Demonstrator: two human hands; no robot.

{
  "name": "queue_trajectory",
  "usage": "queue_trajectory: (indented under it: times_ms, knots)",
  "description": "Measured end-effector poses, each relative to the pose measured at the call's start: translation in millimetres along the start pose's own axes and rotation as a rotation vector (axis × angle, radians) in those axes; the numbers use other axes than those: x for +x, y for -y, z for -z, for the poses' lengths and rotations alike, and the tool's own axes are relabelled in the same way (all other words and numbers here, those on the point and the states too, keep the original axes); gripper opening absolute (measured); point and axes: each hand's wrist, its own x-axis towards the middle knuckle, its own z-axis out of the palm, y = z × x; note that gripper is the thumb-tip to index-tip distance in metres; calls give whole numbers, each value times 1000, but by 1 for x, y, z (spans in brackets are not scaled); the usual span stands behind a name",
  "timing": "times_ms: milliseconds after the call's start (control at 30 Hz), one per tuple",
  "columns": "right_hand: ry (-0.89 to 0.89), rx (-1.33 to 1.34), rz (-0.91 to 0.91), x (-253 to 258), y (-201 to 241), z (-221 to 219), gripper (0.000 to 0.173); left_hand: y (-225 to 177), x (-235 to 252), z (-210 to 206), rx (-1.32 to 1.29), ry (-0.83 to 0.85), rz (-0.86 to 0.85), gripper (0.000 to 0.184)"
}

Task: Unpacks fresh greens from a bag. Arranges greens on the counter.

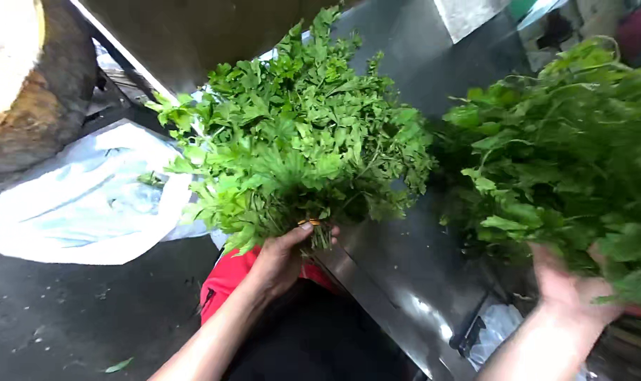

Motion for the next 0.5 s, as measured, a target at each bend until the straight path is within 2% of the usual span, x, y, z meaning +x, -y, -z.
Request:
queue_trajectory:
  times_ms: [100,200,267,367,400,467,500]
  knots:
    - [86,182,-173,-22,-4,-19,30,-5,2,-9,68,-19,16,18]
    - [363,193,-424,-79,-38,-30,27,1,7,-17,151,-60,49,16]
    - [476,-13,-446,-126,-70,-37,26,3,5,-26,226,-103,74,12]
    - [436,-189,-453,-180,-118,-43,18,-1,-6,-34,384,-153,60,15]
    - [448,-291,-441,-189,-131,-48,19,0,-7,-29,388,-128,43,18]
    - [493,-382,-424,-192,-146,-59,32,-2,-6,-19,433,-115,18,22]
    - [504,-403,-420,-192,-147,-65,32,-5,-6,-15,484,-118,15,22]
